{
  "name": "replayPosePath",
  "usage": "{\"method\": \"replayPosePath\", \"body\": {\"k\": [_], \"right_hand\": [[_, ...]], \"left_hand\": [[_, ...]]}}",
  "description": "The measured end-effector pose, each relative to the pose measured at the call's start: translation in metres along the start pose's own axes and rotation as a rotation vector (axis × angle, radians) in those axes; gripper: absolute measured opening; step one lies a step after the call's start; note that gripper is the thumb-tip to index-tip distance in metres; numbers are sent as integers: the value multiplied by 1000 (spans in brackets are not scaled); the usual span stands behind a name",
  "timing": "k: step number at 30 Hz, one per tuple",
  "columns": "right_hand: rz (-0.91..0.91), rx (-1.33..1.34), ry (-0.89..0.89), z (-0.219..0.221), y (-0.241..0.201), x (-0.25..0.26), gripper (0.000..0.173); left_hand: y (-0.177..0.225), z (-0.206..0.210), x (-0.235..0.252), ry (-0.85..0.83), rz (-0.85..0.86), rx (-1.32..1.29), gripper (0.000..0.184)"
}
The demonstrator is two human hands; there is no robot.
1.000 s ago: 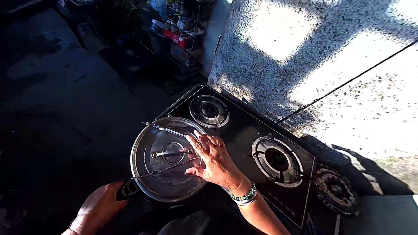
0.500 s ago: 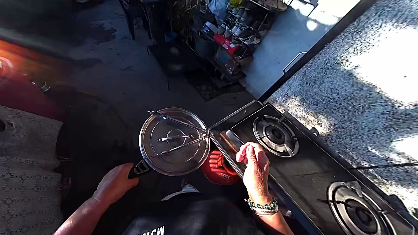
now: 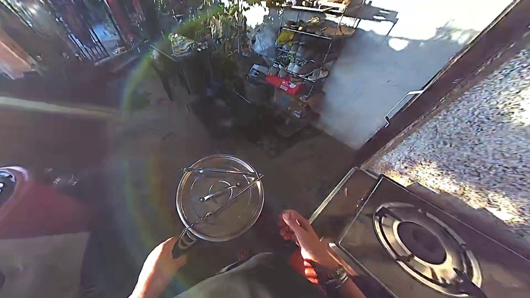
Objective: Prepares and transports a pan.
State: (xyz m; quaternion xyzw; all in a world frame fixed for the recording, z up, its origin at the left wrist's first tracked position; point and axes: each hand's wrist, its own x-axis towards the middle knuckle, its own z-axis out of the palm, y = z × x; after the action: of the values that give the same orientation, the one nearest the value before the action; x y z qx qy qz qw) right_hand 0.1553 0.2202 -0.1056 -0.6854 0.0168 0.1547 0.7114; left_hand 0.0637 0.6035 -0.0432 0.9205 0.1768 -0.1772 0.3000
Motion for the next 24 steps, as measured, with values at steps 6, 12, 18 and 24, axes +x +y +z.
{"method": "replayPosePath", "body": {"k": [6, 12, 18, 24], "right_hand": [[224, 185, -236, 54, -8, 102, 39], [302, 590, -162, 90, -20, 193, 49], [390, 241, -290, 117, 0, 277, 45], [329, 167, -204, 189, -17, 352, 55]], "left_hand": [[25, -45, 101, -49, 2, 27, 39], [45, -89, 205, -123, 74, 76, 39], [67, -134, 319, -272, 213, 79, 41], [113, -177, 428, -415, 405, 148, 40]]}}
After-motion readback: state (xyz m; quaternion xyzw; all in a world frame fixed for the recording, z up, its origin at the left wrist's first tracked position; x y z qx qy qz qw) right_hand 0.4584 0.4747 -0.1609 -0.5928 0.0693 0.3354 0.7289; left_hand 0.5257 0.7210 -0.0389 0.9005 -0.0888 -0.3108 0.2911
